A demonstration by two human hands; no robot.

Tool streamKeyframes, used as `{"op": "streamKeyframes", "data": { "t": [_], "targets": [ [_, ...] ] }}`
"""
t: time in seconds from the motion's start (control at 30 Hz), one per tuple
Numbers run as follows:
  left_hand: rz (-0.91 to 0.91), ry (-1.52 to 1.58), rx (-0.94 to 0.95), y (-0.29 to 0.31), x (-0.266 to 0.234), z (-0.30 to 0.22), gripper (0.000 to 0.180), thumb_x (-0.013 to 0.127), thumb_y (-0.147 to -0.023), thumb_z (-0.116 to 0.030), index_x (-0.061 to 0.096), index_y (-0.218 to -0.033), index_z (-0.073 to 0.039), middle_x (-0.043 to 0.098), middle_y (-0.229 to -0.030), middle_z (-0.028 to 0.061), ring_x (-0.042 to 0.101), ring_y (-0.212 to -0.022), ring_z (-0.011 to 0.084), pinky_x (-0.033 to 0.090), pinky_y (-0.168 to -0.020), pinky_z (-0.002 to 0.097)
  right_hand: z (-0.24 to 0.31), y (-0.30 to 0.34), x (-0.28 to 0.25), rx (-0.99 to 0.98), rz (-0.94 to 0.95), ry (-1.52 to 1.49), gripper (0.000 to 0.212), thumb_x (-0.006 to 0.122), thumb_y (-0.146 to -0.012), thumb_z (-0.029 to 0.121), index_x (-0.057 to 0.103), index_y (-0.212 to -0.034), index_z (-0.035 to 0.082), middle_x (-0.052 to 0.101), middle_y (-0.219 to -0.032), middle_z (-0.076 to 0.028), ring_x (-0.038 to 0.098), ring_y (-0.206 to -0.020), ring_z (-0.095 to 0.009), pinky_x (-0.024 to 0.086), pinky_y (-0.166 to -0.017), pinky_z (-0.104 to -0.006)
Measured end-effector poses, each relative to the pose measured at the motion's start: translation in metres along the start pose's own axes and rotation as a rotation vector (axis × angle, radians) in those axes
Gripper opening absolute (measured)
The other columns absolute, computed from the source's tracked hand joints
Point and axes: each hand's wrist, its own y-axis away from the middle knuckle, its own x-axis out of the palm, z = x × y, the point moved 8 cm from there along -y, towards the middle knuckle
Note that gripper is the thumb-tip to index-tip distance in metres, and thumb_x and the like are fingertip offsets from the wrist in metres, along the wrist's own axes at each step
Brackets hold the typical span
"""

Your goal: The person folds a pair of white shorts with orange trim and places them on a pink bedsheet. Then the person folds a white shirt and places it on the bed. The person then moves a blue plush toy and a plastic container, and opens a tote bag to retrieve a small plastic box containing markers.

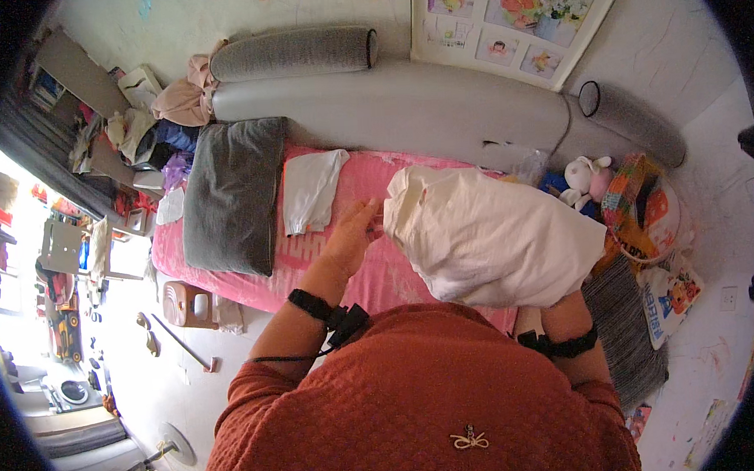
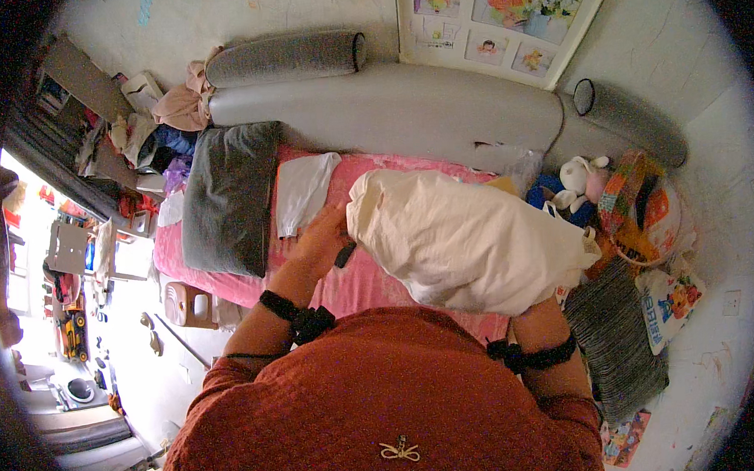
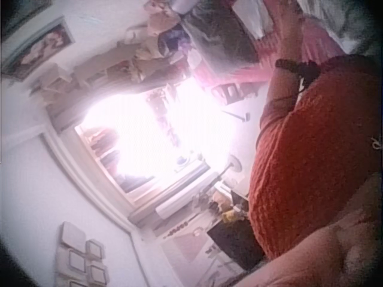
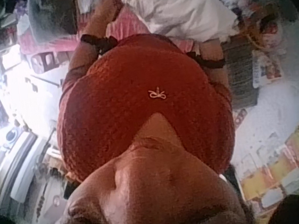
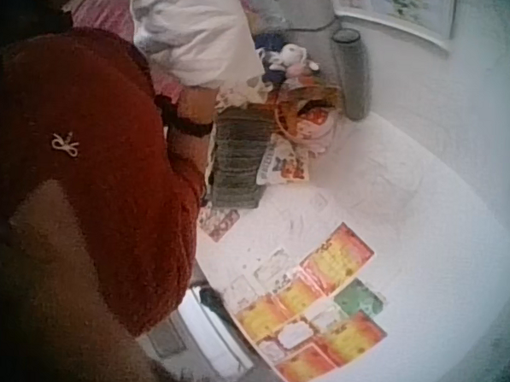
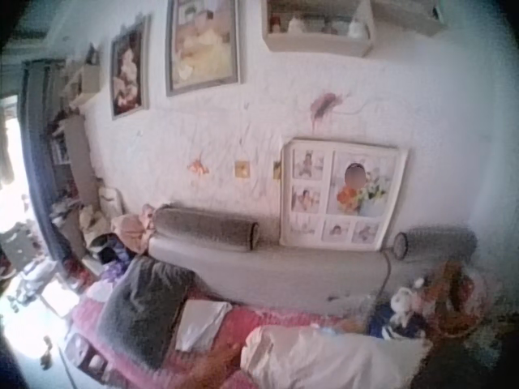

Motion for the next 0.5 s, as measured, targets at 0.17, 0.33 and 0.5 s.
{"op": "streamKeyframes", "data": {
  "t": [0.17, 0.33, 0.5],
  "targets": [
    [0.263, -0.491, 0.277, 0.004, 0.033, -0.010, 0.041, 0.043, -0.100, -0.032, 0.051, -0.134, -0.010, 0.054, -0.132, 0.0042, 0.048, -0.123, 0.0173, 0.037, -0.104, 0.0348, 0.039, 0.006, -0.008, -0.242, -0.164, 0.571, 0.058, 0.044, -0.097, 0.042, 0.030, -0.144, 0.010, 0.037, -0.146, -0.010, 0.034, -0.134, -0.024, 0.024, -0.113, -0.0356],
    [0.356, 0.307, -0.067, 0.018, 0.061, -0.012, 0.053, 0.041, -0.099, -0.044, 0.048, -0.135, -0.006, 0.053, -0.134, 0.0081, 0.049, -0.125, 0.0217, 0.035, -0.108, 0.0379, 0.031, 0.000, -0.009, -0.179, -0.066, 0.463, 0.059, 0.041, -0.097, 0.046, 0.031, -0.143, 0.010, 0.037, -0.146, -0.010, 0.033, -0.135, -0.025, 0.024, -0.113, -0.0366],
    [0.478, 0.568, -0.183, 0.033, 0.064, -0.040, 0.070, 0.043, -0.093, -0.060, 0.045, -0.136, -0.004, 0.048, -0.139, 0.0135, 0.046, -0.128, 0.0272, 0.033, -0.110, 0.0451, 0.010, 0.001, -0.011, -0.138, -0.007, 0.025, 0.063, 0.035, -0.098, 0.052, 0.026, -0.146, 0.012, 0.033, -0.148, -0.011, 0.030, -0.137, -0.026, 0.023, -0.114, -0.0378]
  ]
}}
